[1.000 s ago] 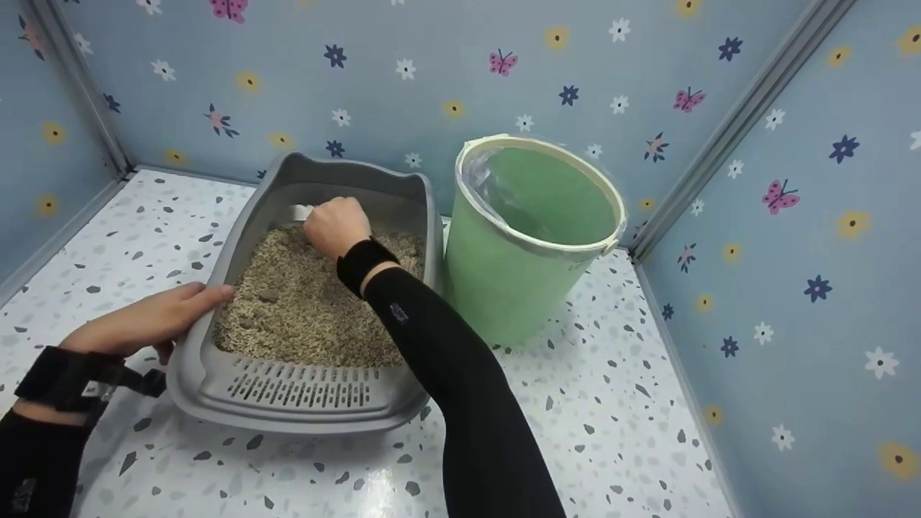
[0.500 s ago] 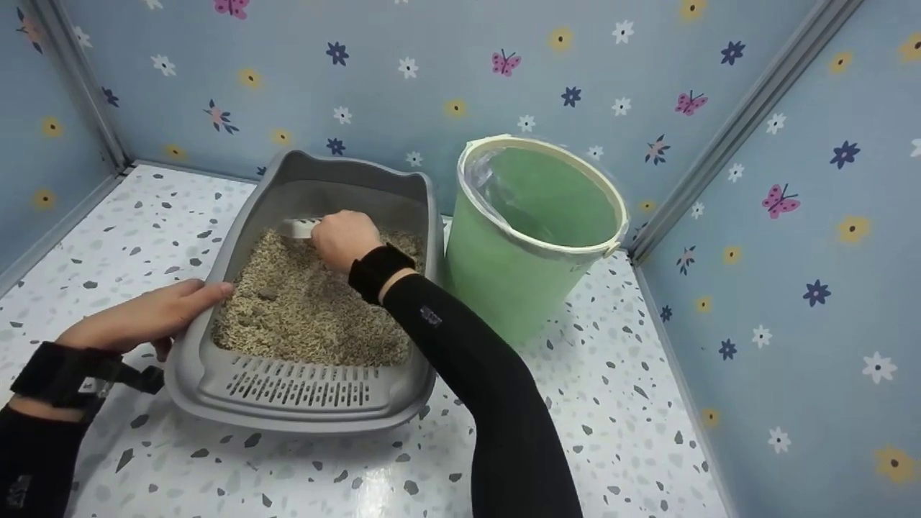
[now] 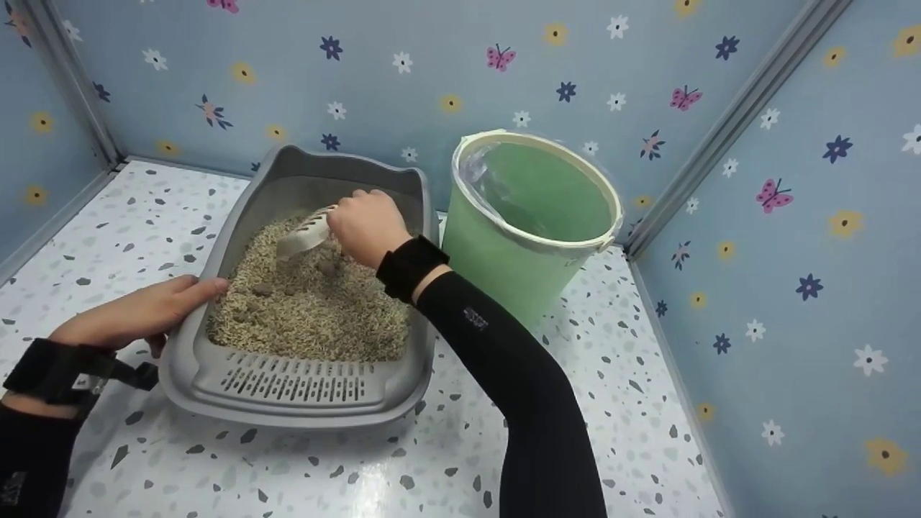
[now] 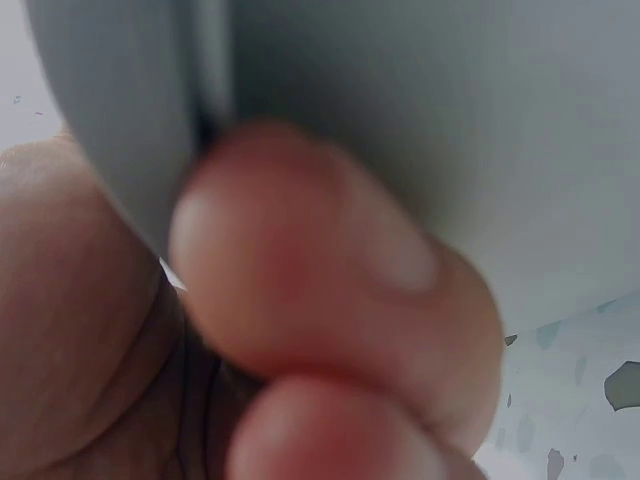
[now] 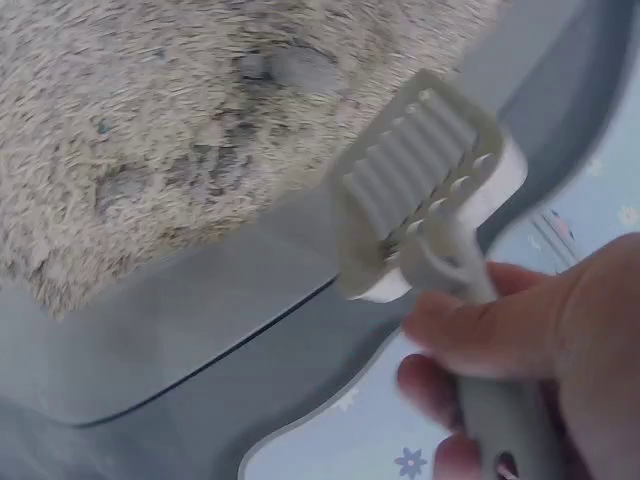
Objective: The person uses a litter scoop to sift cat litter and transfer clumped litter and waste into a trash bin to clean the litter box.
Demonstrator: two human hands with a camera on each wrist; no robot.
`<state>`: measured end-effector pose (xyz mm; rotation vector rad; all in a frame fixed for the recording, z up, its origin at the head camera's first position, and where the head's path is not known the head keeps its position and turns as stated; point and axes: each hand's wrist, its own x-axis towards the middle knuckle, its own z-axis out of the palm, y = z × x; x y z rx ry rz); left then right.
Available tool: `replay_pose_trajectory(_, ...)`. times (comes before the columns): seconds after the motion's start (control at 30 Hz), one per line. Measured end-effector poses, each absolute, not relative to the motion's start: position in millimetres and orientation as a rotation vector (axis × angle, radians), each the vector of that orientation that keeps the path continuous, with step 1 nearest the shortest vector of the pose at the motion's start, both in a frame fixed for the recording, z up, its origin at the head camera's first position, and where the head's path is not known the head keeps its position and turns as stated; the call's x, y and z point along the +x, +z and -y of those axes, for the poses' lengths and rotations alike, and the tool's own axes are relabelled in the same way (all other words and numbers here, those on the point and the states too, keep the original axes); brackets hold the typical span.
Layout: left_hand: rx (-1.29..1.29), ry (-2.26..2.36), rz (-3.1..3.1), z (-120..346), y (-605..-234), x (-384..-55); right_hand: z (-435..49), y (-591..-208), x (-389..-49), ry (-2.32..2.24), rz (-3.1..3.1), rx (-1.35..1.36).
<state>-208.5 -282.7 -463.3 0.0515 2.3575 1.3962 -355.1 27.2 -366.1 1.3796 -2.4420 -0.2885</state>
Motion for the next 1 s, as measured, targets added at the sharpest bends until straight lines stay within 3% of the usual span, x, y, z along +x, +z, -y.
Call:
replay_pose_trajectory(0.23, 0.050, 1.407, -2.339, 283, -463, -208, -22, -371, -358, 0.043, 2.311, 1.721)
replay_pose_trajectory(0.43, 0.054, 1.433, -2.324, 283, -461, -208, -14, -384, -360, 0.108, 2.284, 1.817)
replay_pose_trajectory(1.0, 0.041, 1.418, -2.335, 283, -463, -209, -26, -366, -392, -0.315, 2.445, 1.445)
